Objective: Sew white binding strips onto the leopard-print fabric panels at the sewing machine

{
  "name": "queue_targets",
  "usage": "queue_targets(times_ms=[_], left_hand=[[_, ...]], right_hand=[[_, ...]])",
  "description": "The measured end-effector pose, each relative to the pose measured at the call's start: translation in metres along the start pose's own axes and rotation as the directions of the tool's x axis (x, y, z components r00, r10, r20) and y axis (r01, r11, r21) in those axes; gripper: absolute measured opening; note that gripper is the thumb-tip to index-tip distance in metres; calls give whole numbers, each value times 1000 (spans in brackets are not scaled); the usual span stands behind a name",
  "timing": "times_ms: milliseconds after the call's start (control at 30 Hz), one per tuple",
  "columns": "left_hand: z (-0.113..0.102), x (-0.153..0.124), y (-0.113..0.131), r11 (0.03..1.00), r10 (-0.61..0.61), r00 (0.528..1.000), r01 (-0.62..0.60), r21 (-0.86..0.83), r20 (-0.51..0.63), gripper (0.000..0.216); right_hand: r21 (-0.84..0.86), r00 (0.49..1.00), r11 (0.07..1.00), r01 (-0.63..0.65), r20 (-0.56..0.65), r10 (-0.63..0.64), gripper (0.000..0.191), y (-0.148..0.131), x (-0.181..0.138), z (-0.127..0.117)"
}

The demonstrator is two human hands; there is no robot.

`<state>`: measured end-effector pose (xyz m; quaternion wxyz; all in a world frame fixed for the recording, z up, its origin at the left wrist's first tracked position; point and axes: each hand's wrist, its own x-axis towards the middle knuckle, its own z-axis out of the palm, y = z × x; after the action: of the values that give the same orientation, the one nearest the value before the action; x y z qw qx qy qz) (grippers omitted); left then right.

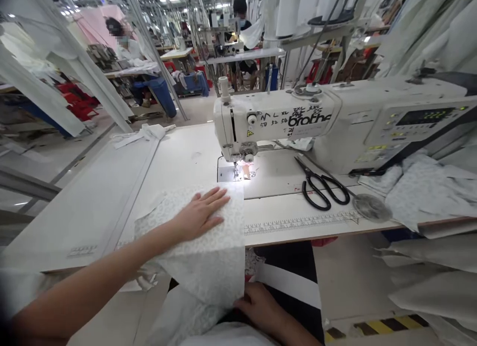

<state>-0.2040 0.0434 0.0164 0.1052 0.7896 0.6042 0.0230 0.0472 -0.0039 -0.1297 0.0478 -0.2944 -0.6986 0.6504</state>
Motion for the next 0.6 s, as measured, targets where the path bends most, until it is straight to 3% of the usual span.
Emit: queue_targets(times_ms=[100, 167, 267, 333, 400, 467, 533, 600], left_hand=[[-5, 25, -16, 1000, -16, 1000, 16, 21, -11, 59], [-7, 34, -26, 1000, -10, 1000, 10, 20, -19, 58], [-7, 35, -32, 1000, -10, 1000, 10, 7, -9, 56], [-7, 28, -27, 999, -53, 998, 52, -9, -23, 53], [-6, 14, -13, 995, -94, 992, 91, -42, -83, 50], [-5, -6, 8, 988, -71, 988, 51, -142, -137, 44], [-1, -28, 35, 936, 31, 996, -57, -348, -79, 38], [8, -47, 62, 775, 162, 986, -98, -625, 47, 38]], right_hand=[[-34, 997, 999, 25, -77, -28, 16, -13, 8, -22], [-152, 983, 988, 42, -170, -67, 21, -19, 8, -40], [-496, 924, 856, -145, -377, -62, 32, -17, -4, -62], [-577, 899, 759, -303, -437, 27, 29, -11, -14, -69], [-551, 908, 757, -350, -397, 131, 15, -9, -22, -72], [-515, 934, 795, -321, -310, 177, 8, -16, -27, -73], [-424, 963, 875, -233, -224, 148, 14, -35, -29, -73], [-196, 984, 977, -79, -174, 45, 19, -65, -32, -71]])
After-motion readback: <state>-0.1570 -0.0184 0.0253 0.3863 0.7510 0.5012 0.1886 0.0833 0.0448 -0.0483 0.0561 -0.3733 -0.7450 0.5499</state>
